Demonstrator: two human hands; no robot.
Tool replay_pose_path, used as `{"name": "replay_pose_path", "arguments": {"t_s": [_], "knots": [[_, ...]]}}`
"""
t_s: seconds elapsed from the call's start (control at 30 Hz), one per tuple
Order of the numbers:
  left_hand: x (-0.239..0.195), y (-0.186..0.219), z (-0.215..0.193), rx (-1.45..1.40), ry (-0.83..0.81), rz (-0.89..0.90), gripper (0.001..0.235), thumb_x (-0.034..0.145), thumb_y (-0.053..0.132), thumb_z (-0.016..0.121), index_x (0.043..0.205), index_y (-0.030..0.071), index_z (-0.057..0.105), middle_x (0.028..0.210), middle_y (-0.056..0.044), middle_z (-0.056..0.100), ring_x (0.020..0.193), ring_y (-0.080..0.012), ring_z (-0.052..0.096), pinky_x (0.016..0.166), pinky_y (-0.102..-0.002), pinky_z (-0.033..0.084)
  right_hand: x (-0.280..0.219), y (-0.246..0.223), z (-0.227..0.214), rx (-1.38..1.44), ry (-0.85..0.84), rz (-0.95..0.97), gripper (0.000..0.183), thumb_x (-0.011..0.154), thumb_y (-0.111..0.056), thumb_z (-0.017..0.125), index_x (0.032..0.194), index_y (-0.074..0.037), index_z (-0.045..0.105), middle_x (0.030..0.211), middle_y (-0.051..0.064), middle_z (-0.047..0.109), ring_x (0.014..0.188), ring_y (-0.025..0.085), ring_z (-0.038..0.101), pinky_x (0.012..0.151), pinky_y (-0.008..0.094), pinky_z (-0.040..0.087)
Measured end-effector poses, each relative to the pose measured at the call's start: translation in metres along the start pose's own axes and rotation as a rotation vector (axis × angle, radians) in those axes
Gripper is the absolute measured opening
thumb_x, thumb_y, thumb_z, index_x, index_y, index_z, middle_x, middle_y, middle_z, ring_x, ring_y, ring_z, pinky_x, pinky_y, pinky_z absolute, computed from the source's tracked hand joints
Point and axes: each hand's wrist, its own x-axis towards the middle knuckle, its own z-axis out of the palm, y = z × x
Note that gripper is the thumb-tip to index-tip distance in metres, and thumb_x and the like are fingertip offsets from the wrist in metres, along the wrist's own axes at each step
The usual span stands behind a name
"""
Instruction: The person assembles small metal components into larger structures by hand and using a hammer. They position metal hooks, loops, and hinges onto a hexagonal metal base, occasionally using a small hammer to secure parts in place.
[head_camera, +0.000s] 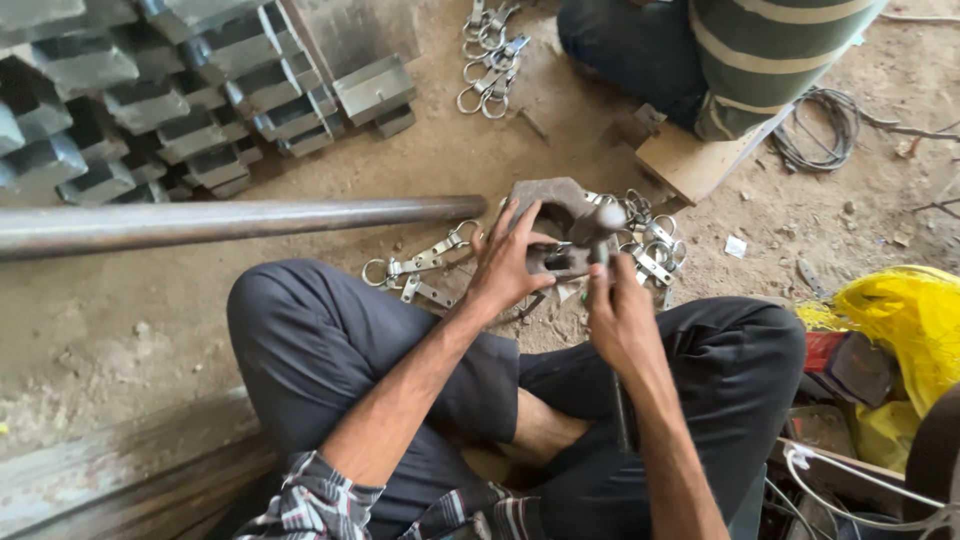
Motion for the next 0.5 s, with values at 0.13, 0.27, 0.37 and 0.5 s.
{"name": "replay_pose_path", "arguments": {"t_s": [0.13,0.27,0.37,0.5], "knots": [[0.001,-0.004,0.000,-0.025,-0.034,-0.014,0.149,0.044,0.034,0.104,0.161,0.012,0.013,0.165,-0.018,0.016,0.156,-0.0371,0.009,0.114,-0.078,0.009,-0.010,-0.028,-0.010,0.095,0.095,-0.063,0.029,0.111,-0.026,0.041,0.123,-0.002,0.052,0.064,0.010,0.059,0.051,0.021,0.055,0.044,0.038,0.041],[0.004,-0.005,0.000,0.053,0.037,-0.016,0.168,0.034,0.036,0.107,0.159,0.013,-0.002,0.166,-0.025,-0.009,0.154,-0.0480,0.000,0.113,-0.079,0.008,-0.006,-0.018,0.005,-0.005,0.066,-0.039,0.031,0.109,-0.026,0.040,0.121,0.000,0.050,0.064,0.010,0.061,0.049,0.021,0.057,0.043,0.038,0.042],[0.005,-0.004,0.002,0.057,0.025,-0.030,0.162,0.036,0.032,0.105,0.159,0.014,0.003,0.169,-0.018,-0.005,0.157,-0.0455,0.004,0.116,-0.077,0.012,0.008,0.004,0.018,-0.130,-0.042,0.022,0.033,0.112,-0.028,0.040,0.111,0.002,0.054,0.068,0.012,0.062,0.054,0.022,0.059,0.049,0.040,0.045],[0.005,-0.001,-0.002,0.006,-0.001,-0.076,0.120,0.044,0.025,0.103,0.147,0.021,0.041,0.172,-0.016,0.000,0.159,-0.0452,0.006,0.118,-0.075,0.015,0.010,0.009,0.009,-0.070,-0.105,0.177,0.035,0.110,-0.032,0.040,0.109,-0.003,0.059,0.071,0.013,0.065,0.058,0.021,0.061,0.052,0.040,0.048]]}}
